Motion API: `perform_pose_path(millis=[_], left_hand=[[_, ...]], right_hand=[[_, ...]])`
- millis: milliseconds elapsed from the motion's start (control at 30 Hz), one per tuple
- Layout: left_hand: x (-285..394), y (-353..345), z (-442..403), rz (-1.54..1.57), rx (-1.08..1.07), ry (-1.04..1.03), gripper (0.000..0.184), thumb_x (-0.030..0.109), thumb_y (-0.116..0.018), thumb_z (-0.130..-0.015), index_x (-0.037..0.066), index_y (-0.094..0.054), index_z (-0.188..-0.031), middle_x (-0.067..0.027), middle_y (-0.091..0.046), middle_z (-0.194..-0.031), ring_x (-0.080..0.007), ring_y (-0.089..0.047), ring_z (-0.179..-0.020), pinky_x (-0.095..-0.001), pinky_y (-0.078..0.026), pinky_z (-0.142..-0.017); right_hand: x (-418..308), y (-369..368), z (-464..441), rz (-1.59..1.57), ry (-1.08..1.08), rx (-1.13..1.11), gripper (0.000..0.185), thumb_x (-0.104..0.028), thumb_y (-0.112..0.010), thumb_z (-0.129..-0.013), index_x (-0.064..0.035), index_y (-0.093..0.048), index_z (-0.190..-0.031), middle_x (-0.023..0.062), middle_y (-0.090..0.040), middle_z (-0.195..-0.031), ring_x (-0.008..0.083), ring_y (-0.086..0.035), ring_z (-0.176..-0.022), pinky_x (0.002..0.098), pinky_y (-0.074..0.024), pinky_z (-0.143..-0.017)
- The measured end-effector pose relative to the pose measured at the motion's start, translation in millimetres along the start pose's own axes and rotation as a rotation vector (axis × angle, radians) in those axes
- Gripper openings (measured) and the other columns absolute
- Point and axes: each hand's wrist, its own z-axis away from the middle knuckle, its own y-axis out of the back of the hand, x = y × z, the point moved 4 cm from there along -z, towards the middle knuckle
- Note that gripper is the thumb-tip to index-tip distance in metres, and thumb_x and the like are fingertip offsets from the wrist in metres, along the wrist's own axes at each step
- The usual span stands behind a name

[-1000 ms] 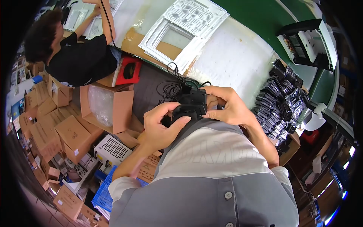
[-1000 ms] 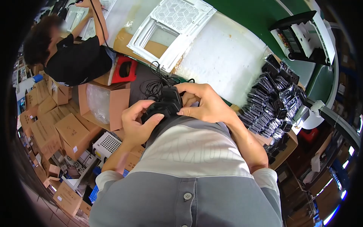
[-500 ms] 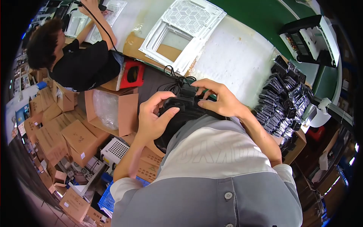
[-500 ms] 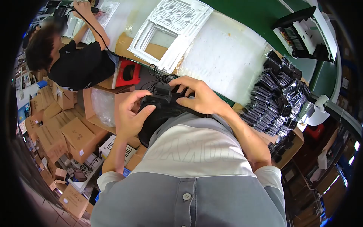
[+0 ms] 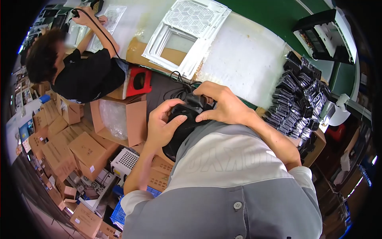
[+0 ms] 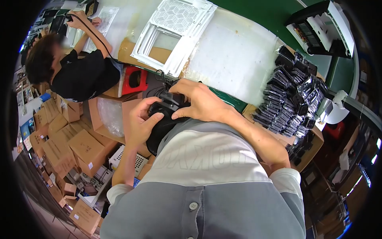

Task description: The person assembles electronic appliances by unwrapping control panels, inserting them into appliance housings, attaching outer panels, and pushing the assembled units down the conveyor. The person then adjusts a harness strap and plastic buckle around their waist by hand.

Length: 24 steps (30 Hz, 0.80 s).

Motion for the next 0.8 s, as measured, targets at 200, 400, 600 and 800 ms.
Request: perform_pose_path(millis=[200,400,600,800], left_hand=[[-1,5,-6,-0.123,-0.091,-0.111,0.038,-0.003,-0.074,-0.085,-0.007,-0.064,-0.122,-0.0098,-0.069,-0.109,-0.0136,-0.064,-0.1,-0.0277,-0.051,-0.09],[-12,9,-9,-0.085,-0.082,-0.095,0.039,-0.001,-0.076,-0.085,-0.007,-0.064,-0.121,-0.0096,-0.068,-0.109,-0.0142,-0.063,-0.1,-0.0284,-0.05,-0.089],[30,1,-12,-0.463,0.133,-0.378,0.075,0.009,-0.088,-0.071,-0.001,-0.054,-0.138,-0.0112,-0.056,-0.134,-0.0233,-0.057,-0.114,-0.0371,-0.044,-0.103],[71,-6,-36,-0.958,-0.153,-0.754,0.086,0.013,-0.09,-0.059,0.0,-0.056,-0.136,-0.0168,-0.058,-0.132,-0.0384,-0.055,-0.123,-0.0485,-0.04,-0.111]], right_hand=[[-5,11,-1,-0.115,-0.034,-0.128,0.054,-0.017,-0.092,-0.071,0.0018,-0.068,-0.116,0.0053,-0.061,-0.098,0.0167,-0.057,-0.083,0.0309,-0.0483,-0.073],[1,12,2,-0.186,-0.023,-0.163,0.044,-0.013,-0.081,-0.083,0.0019,-0.066,-0.123,0.0061,-0.06,-0.1,0.0164,-0.054,-0.085,0.0319,-0.0463,-0.075],[-1,14,1,-0.159,-0.055,-0.167,0.043,-0.009,-0.075,-0.086,0.0026,-0.066,-0.126,0.0086,-0.061,-0.102,0.0177,-0.056,-0.088,0.0329,-0.0469,-0.076],[-7,15,-7,-0.079,-0.01,-0.188,0.045,-0.007,-0.077,-0.083,0.0032,-0.066,-0.125,0.0107,-0.063,-0.104,0.0203,-0.059,-0.084,0.0332,-0.0502,-0.073]])
